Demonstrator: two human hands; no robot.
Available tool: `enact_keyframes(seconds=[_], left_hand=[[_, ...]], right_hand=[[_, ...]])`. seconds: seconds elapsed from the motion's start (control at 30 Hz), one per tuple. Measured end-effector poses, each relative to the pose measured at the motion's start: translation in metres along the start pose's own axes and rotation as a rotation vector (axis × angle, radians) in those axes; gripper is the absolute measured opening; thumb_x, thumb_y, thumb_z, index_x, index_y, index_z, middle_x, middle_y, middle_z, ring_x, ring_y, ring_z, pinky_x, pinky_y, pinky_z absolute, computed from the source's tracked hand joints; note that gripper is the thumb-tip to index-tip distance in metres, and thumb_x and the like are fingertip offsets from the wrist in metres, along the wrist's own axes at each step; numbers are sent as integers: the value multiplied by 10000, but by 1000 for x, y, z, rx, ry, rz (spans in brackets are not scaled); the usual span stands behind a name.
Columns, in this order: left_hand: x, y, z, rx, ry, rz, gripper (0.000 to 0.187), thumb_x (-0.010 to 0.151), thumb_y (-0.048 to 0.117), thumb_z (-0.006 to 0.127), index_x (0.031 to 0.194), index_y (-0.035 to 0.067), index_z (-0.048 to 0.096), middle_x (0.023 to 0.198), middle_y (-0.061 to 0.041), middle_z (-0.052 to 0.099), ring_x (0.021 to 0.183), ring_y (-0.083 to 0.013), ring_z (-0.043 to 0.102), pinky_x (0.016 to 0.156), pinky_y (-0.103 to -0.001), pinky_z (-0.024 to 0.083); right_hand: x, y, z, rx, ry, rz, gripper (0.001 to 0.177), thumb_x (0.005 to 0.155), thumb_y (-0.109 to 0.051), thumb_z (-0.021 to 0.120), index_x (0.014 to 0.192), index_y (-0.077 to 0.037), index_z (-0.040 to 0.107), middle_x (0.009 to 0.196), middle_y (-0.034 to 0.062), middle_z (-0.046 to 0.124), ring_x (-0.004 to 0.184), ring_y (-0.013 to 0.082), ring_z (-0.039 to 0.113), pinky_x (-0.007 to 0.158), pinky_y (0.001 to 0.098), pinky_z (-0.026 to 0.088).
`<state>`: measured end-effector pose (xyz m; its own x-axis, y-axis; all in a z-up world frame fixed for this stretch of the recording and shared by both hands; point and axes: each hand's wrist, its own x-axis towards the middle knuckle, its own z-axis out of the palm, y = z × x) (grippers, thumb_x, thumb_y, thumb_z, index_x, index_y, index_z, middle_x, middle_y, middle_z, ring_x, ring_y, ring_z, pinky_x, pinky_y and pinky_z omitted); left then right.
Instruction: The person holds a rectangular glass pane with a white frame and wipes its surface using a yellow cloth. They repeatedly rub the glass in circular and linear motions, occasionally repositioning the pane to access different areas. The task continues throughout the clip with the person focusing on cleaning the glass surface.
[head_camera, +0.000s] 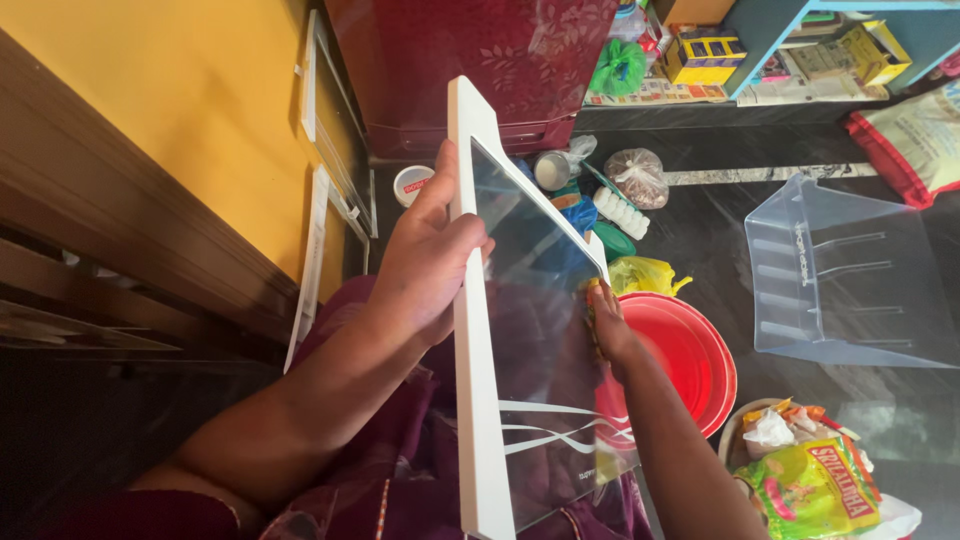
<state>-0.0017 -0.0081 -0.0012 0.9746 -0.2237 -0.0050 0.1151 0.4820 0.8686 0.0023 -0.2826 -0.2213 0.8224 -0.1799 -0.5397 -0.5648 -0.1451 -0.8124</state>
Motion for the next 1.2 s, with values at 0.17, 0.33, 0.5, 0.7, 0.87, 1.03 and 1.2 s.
enact_keyframes(seconds=[0.17, 0.33, 0.5, 0.7, 0.87, 1.03, 1.2], left_hand=[[3, -6, 0, -7, -23, 68, 872, 867, -54, 460, 1667, 93, 144, 757, 18, 477, 617, -57, 466, 533, -213, 400], [3, -7, 3, -71, -45, 80, 876, 861, -64, 464, 1665, 70, 142, 814, 14, 507, 645, -51, 463, 558, -204, 391], [3, 6, 7, 48, 52, -27, 894, 800, -88, 470, 1637, 46, 186, 1015, 46, 623, 734, -27, 529, 655, -176, 453], [-1, 1, 1, -104, -76, 56, 867, 854, -73, 493, 1663, 42, 204, 929, -1, 569, 727, -40, 512, 629, -198, 425], [-2, 6, 0, -55, -96, 66, 904, 832, -78, 472, 1667, 99, 173, 824, -6, 513, 645, -58, 492, 556, -217, 426], [-2, 6, 4, -3, -59, 53, 920, 805, -83, 458, 1661, 94, 171, 958, 5, 554, 695, -33, 482, 585, -200, 418], [2, -1, 2, -14, -82, 87, 907, 857, -83, 467, 1693, 80, 156, 1017, -52, 520, 743, -44, 467, 633, -199, 412]], right_hand=[[-27, -26, 15, 40, -14, -2, 765, 996, -605, 270, 1631, -205, 122, 1695, -4, 178, 1532, 179, 210, 1170, 383, 251], [-103, -67, 38, -198, -42, -355, 775, 1011, -586, 240, 1606, -90, 225, 1687, 116, 241, 1572, 266, 178, 1200, 360, 188], [-201, -106, 55, -335, -234, -792, 731, 1080, -506, 219, 1621, -14, 204, 1719, 222, 172, 1623, 352, 50, 1255, 436, 51], [-161, -98, 54, -377, -136, -770, 692, 1075, -490, 199, 1634, -84, 243, 1696, 231, 149, 1595, 376, 46, 1242, 483, 66], [-42, -23, 19, -431, 34, -556, 657, 1055, -504, 155, 1606, -168, 278, 1671, 127, 278, 1570, 343, 164, 1241, 463, 140], [9, 56, -22, -39, 118, 265, 672, 1031, -631, 243, 1604, -290, 328, 1540, 80, 491, 1341, 325, 550, 1005, 534, 462], [23, 77, -23, 65, 64, 80, 743, 1036, -648, 293, 1576, -148, 401, 1494, 175, 510, 1179, 234, 510, 846, 336, 427]])
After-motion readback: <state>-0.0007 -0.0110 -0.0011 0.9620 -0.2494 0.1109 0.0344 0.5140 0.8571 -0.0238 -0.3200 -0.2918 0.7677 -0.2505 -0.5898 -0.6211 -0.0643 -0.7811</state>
